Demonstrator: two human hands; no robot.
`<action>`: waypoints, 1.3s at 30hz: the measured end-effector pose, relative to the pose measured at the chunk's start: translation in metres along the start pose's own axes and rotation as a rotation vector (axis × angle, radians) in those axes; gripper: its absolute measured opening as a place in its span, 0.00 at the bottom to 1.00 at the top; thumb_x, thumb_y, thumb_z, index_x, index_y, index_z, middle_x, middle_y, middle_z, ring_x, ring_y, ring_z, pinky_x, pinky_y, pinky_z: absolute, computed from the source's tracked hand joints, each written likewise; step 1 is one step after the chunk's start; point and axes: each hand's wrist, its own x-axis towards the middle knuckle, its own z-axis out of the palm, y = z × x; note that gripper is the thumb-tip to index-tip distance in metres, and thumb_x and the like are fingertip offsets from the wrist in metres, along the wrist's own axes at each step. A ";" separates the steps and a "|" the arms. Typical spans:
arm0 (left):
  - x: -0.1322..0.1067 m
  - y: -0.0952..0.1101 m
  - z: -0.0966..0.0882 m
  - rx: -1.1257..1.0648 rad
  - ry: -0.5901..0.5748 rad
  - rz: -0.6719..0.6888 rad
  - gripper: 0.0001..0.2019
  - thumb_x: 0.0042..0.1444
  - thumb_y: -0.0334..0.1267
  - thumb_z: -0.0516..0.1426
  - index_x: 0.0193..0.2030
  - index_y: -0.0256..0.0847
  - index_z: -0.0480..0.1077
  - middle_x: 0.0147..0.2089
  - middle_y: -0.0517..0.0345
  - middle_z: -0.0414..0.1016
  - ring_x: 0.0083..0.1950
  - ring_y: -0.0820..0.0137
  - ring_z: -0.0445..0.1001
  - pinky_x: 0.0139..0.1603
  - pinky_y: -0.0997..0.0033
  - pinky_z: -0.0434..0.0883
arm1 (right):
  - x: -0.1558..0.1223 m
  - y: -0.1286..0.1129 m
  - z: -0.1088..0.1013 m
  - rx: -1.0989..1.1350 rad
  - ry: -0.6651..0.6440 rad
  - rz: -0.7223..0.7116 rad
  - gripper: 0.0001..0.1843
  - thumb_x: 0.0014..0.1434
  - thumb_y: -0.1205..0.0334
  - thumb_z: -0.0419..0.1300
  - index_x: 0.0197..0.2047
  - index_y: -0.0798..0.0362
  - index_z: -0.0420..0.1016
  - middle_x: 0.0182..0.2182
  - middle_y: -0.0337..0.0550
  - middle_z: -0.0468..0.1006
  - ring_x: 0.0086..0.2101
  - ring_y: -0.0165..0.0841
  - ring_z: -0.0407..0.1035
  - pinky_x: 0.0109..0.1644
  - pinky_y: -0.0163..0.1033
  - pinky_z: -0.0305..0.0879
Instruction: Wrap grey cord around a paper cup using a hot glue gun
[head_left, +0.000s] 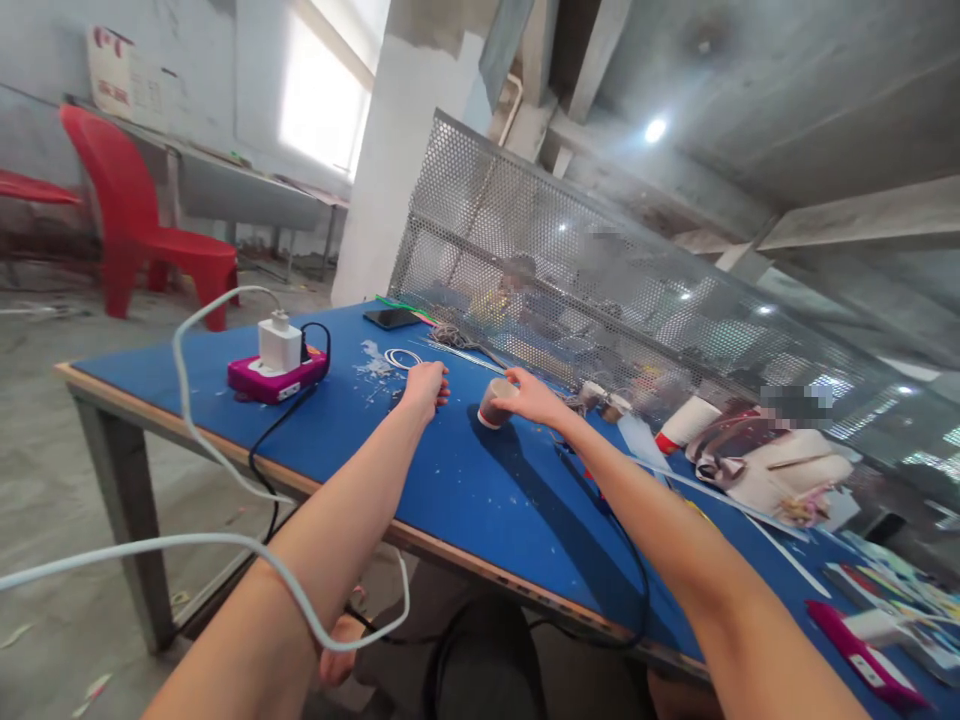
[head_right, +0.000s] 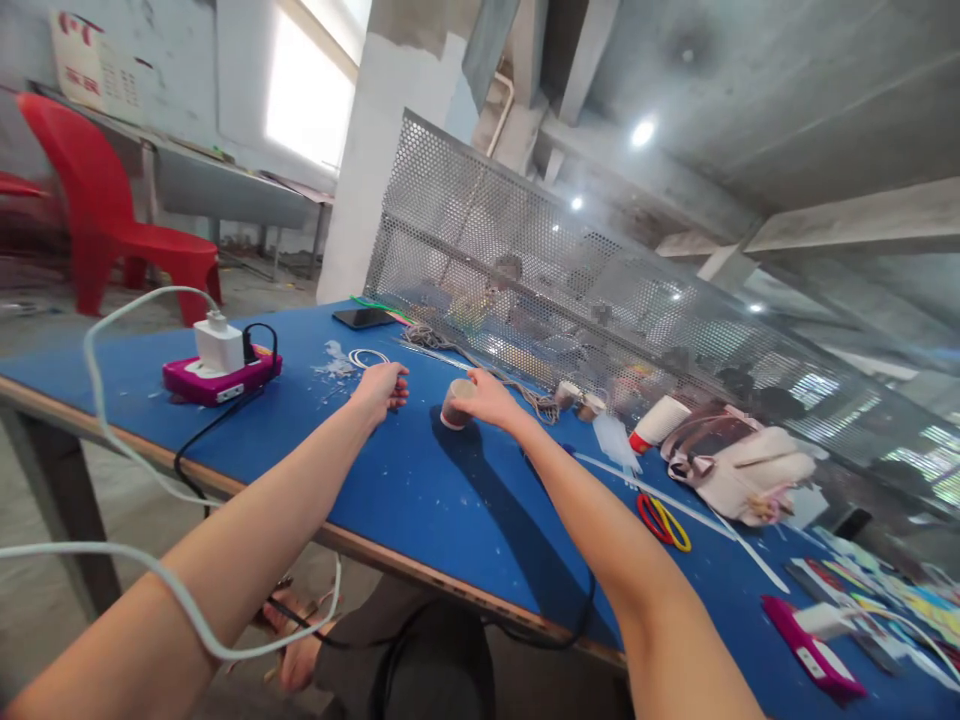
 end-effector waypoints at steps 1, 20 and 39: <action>-0.001 0.000 0.000 0.006 -0.006 -0.005 0.18 0.61 0.42 0.56 0.55 0.38 0.66 0.54 0.49 0.70 0.50 0.63 0.73 0.48 0.54 0.74 | 0.000 0.002 0.002 0.028 -0.002 0.008 0.28 0.45 0.59 0.70 0.49 0.57 0.72 0.51 0.54 0.75 0.50 0.42 0.70 0.56 0.43 0.62; -0.008 -0.003 -0.003 0.623 0.126 0.388 0.04 0.52 0.30 0.56 0.29 0.43 0.68 0.40 0.50 0.78 0.51 0.55 0.74 0.50 0.60 0.68 | -0.062 0.051 0.056 0.537 0.202 0.280 0.12 0.59 0.58 0.51 0.40 0.55 0.72 0.37 0.47 0.79 0.38 0.33 0.75 0.40 0.37 0.71; -0.038 0.007 -0.010 1.143 0.207 0.877 0.17 0.49 0.30 0.48 0.45 0.42 0.69 0.50 0.49 0.73 0.53 0.60 0.71 0.49 0.61 0.70 | -0.052 0.027 0.068 0.650 0.103 0.160 0.09 0.51 0.75 0.58 0.36 0.54 0.73 0.39 0.48 0.79 0.43 0.38 0.72 0.51 0.40 0.64</action>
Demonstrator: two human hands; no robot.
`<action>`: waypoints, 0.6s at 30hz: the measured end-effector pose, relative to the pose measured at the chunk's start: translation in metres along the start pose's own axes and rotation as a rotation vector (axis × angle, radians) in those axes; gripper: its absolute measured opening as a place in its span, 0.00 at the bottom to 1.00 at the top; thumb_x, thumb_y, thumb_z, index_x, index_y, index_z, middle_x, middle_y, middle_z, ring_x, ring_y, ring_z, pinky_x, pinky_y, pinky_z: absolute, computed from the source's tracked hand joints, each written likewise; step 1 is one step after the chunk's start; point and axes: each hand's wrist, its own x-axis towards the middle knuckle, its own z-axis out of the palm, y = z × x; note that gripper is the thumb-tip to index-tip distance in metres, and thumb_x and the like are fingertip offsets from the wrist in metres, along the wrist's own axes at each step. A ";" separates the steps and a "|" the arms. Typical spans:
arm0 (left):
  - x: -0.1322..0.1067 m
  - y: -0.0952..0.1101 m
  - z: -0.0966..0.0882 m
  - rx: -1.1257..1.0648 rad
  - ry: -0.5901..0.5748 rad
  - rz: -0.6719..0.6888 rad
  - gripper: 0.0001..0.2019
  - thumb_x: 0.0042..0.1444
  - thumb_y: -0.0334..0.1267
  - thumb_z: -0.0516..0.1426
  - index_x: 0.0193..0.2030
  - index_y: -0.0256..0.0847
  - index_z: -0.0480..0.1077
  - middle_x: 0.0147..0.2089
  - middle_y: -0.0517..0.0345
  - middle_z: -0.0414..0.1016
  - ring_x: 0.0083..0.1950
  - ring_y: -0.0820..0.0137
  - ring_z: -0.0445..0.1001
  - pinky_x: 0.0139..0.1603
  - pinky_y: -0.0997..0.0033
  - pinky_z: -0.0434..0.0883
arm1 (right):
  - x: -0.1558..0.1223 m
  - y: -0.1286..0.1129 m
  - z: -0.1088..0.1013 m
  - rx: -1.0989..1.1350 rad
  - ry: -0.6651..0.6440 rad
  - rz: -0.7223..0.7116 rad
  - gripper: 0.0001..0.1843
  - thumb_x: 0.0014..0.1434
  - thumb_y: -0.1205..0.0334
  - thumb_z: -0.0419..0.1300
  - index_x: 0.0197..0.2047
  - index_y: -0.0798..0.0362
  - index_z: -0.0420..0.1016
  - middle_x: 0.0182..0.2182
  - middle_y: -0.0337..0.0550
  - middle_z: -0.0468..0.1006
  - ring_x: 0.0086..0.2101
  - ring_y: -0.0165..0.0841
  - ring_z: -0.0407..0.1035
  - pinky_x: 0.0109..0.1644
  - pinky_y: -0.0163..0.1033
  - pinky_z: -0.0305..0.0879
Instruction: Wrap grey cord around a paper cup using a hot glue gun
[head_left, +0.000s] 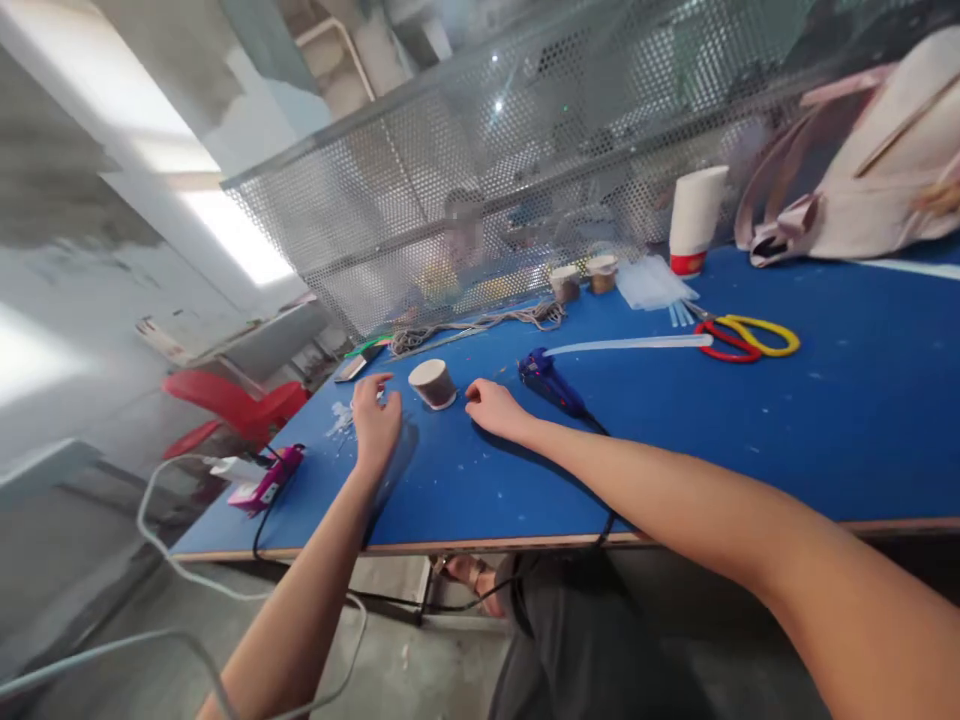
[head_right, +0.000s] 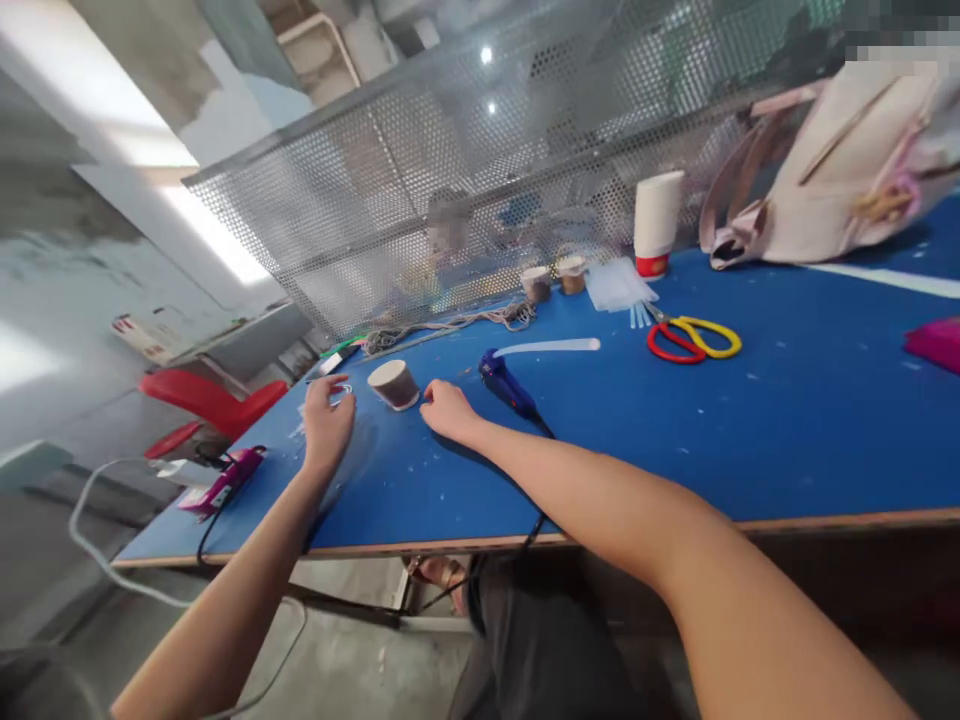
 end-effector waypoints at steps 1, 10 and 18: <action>-0.003 0.008 0.000 0.007 -0.012 0.050 0.17 0.49 0.31 0.49 0.47 0.42 0.69 0.53 0.49 0.72 0.56 0.60 0.68 0.51 0.61 0.70 | 0.001 -0.001 0.001 0.008 -0.001 0.004 0.09 0.52 0.75 0.58 0.36 0.54 0.74 0.40 0.49 0.79 0.43 0.38 0.72 0.51 0.40 0.64; -0.005 0.045 0.021 0.000 -0.201 0.170 0.22 0.46 0.27 0.53 0.50 0.43 0.70 0.55 0.47 0.73 0.62 0.53 0.65 0.61 0.50 0.63 | -0.001 -0.010 -0.002 0.007 -0.006 0.024 0.05 0.59 0.68 0.60 0.40 0.57 0.73 0.43 0.46 0.77 0.45 0.36 0.71 0.52 0.45 0.66; -0.003 0.039 0.003 -0.306 -0.231 0.000 0.20 0.45 0.33 0.53 0.49 0.38 0.68 0.42 0.50 0.76 0.43 0.61 0.75 0.39 0.62 0.75 | -0.015 -0.020 -0.017 0.045 0.081 -0.092 0.16 0.56 0.73 0.56 0.49 0.60 0.70 0.48 0.58 0.74 0.47 0.41 0.71 0.51 0.45 0.65</action>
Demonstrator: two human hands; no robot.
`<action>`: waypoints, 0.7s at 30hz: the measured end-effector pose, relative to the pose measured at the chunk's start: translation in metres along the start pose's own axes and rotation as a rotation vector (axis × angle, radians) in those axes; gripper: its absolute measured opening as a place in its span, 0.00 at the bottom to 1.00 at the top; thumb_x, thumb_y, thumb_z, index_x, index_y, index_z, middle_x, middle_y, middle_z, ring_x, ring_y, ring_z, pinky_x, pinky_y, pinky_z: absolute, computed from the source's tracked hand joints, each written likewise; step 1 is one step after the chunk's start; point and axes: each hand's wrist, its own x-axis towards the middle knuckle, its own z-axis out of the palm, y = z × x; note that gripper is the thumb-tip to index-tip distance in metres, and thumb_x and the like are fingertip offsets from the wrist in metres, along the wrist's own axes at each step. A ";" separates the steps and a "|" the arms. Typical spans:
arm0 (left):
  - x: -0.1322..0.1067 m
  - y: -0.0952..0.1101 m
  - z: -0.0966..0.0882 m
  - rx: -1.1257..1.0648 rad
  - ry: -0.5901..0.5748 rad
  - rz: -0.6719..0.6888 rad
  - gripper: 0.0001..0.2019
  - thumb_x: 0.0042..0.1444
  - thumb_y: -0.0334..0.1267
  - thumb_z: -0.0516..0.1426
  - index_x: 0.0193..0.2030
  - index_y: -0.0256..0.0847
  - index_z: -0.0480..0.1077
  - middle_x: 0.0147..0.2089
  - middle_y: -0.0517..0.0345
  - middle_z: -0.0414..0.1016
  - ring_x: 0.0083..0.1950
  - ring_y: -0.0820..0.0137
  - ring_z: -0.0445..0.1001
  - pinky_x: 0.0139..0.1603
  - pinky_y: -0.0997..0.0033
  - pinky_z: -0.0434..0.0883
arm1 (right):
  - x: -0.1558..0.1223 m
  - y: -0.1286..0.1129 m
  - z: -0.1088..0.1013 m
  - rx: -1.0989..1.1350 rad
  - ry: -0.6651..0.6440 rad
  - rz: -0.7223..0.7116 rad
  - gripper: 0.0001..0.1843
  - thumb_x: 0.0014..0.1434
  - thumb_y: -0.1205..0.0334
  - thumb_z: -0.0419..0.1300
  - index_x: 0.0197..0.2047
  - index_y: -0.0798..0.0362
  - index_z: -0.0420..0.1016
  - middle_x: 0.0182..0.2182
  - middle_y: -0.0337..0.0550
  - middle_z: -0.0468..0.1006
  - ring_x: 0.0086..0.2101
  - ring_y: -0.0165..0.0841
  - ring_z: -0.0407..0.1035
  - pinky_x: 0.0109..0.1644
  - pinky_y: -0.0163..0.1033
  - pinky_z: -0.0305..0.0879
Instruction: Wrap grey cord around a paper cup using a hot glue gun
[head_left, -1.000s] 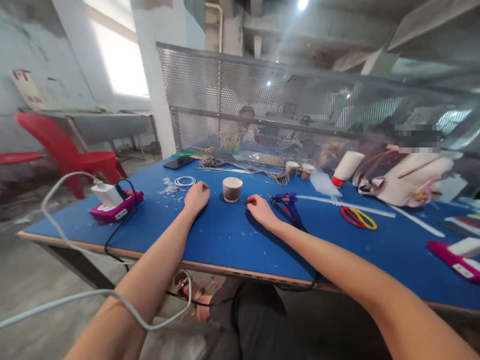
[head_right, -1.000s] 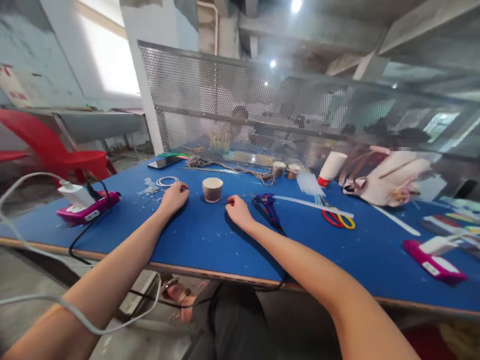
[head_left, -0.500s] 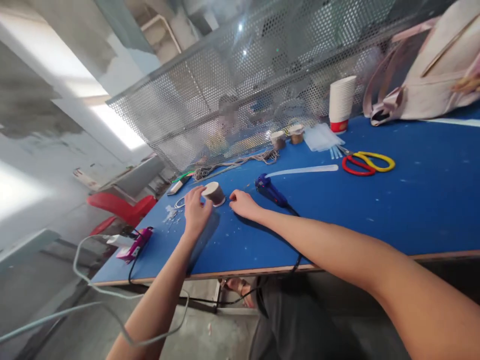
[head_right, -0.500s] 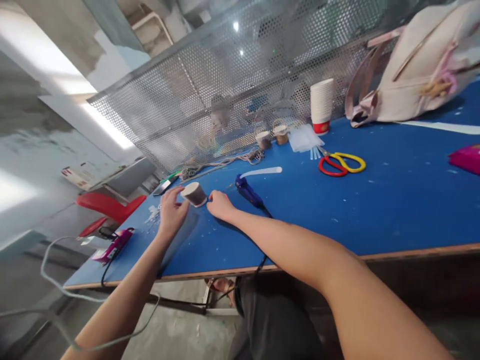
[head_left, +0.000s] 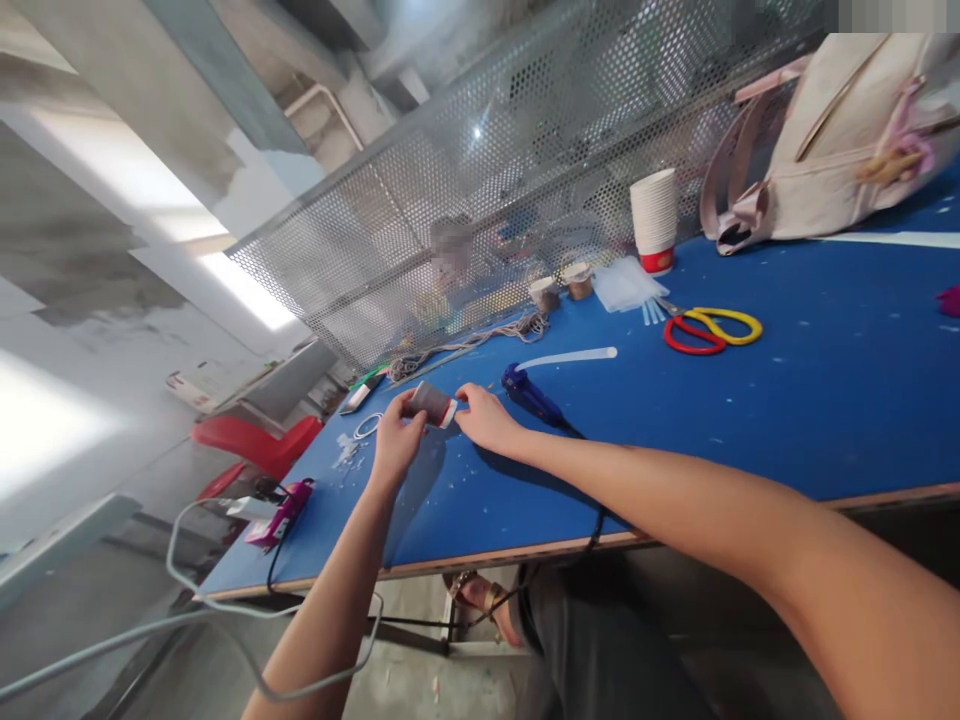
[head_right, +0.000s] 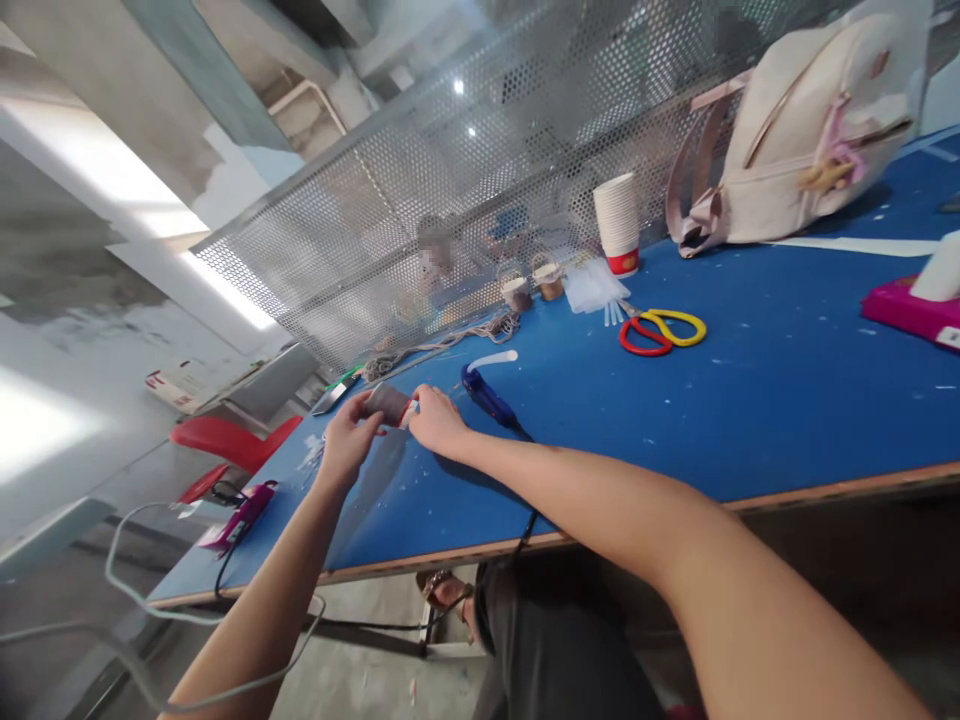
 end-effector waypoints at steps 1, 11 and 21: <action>-0.005 0.002 -0.001 -0.062 -0.009 -0.006 0.21 0.46 0.35 0.54 0.49 0.37 0.68 0.41 0.51 0.76 0.40 0.62 0.75 0.35 0.65 0.74 | -0.004 0.000 -0.005 0.005 0.014 -0.036 0.18 0.57 0.73 0.55 0.51 0.59 0.69 0.50 0.57 0.73 0.46 0.40 0.71 0.52 0.44 0.64; -0.057 0.022 0.004 -0.429 -0.043 0.042 0.17 0.48 0.38 0.60 0.46 0.42 0.69 0.35 0.61 0.71 0.30 0.74 0.71 0.29 0.73 0.72 | -0.039 0.018 -0.037 -0.066 0.009 -0.394 0.18 0.57 0.73 0.56 0.51 0.58 0.73 0.46 0.51 0.75 0.47 0.37 0.69 0.52 0.42 0.64; -0.076 0.025 0.005 -0.115 -0.011 0.267 0.09 0.53 0.34 0.57 0.41 0.42 0.74 0.37 0.59 0.68 0.35 0.73 0.71 0.36 0.72 0.73 | -0.047 0.018 -0.041 -0.122 0.038 -0.491 0.05 0.61 0.70 0.58 0.37 0.56 0.77 0.38 0.46 0.76 0.41 0.34 0.71 0.47 0.37 0.65</action>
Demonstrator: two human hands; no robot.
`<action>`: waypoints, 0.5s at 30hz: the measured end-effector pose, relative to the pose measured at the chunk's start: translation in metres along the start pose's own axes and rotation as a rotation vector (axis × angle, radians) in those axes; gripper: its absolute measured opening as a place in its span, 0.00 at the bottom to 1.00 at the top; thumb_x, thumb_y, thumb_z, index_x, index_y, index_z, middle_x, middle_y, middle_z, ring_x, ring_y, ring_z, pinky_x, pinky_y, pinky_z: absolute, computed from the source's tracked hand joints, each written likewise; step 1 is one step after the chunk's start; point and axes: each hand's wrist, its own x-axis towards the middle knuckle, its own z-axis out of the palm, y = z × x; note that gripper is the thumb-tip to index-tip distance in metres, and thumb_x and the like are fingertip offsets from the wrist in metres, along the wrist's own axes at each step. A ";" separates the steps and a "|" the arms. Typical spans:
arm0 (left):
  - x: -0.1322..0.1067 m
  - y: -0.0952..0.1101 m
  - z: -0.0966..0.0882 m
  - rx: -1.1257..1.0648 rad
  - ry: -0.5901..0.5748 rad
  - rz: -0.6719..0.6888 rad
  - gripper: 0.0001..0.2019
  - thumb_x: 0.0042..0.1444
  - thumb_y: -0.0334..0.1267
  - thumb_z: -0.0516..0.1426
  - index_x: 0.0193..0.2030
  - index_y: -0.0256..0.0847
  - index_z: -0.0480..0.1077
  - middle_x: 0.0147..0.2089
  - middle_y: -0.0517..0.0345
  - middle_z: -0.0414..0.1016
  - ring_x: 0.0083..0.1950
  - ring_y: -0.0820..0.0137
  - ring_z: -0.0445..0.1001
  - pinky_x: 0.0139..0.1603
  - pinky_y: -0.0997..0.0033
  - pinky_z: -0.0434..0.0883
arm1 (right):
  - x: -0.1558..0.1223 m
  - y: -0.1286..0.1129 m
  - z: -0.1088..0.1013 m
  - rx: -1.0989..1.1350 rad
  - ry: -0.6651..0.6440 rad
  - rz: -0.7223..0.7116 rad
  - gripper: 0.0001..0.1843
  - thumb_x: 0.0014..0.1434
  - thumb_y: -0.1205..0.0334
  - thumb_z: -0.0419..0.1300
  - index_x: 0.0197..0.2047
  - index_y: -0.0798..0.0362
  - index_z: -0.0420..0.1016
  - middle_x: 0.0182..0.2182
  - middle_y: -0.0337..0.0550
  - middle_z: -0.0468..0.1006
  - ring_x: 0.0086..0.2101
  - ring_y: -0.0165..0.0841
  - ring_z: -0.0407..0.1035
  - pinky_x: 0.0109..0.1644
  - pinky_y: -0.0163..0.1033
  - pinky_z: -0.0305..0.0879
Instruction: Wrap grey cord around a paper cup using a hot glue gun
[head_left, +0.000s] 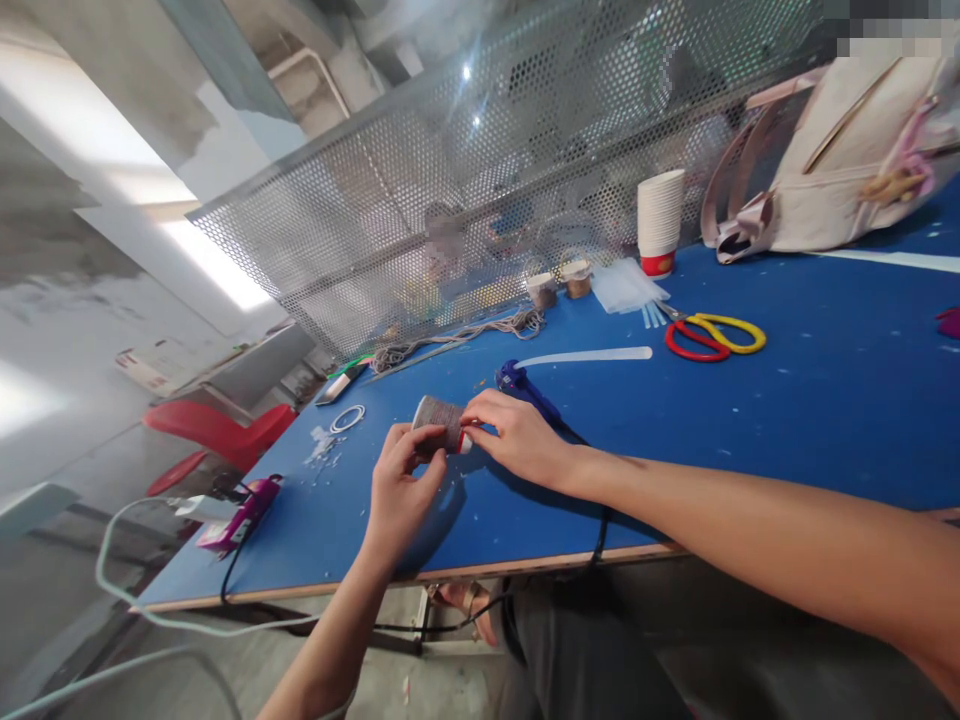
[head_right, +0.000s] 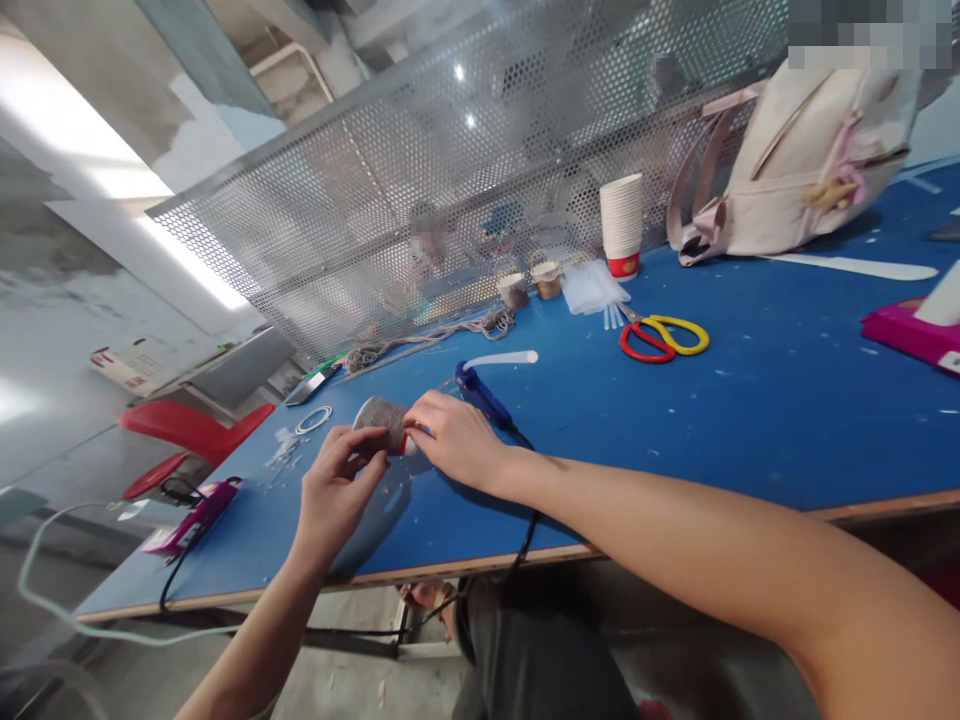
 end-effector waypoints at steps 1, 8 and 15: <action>-0.001 0.001 0.001 0.005 0.004 0.014 0.10 0.52 0.33 0.58 0.42 0.42 0.73 0.37 0.59 0.68 0.36 0.73 0.72 0.37 0.72 0.73 | 0.000 0.000 0.000 -0.002 0.005 0.004 0.05 0.60 0.70 0.59 0.36 0.56 0.76 0.38 0.46 0.76 0.40 0.34 0.71 0.46 0.37 0.65; -0.003 -0.002 0.010 0.045 0.071 0.086 0.11 0.50 0.33 0.60 0.42 0.42 0.70 0.37 0.60 0.66 0.32 0.75 0.69 0.33 0.74 0.71 | -0.005 -0.005 -0.003 -0.058 0.043 0.000 0.03 0.59 0.70 0.60 0.34 0.55 0.76 0.37 0.45 0.75 0.40 0.35 0.70 0.46 0.38 0.65; -0.004 -0.006 0.013 0.003 0.118 0.074 0.11 0.50 0.33 0.61 0.42 0.43 0.70 0.37 0.60 0.66 0.33 0.75 0.69 0.32 0.75 0.71 | -0.011 -0.013 0.000 0.022 -0.030 0.070 0.02 0.56 0.70 0.63 0.33 0.54 0.77 0.33 0.41 0.74 0.36 0.31 0.69 0.42 0.37 0.64</action>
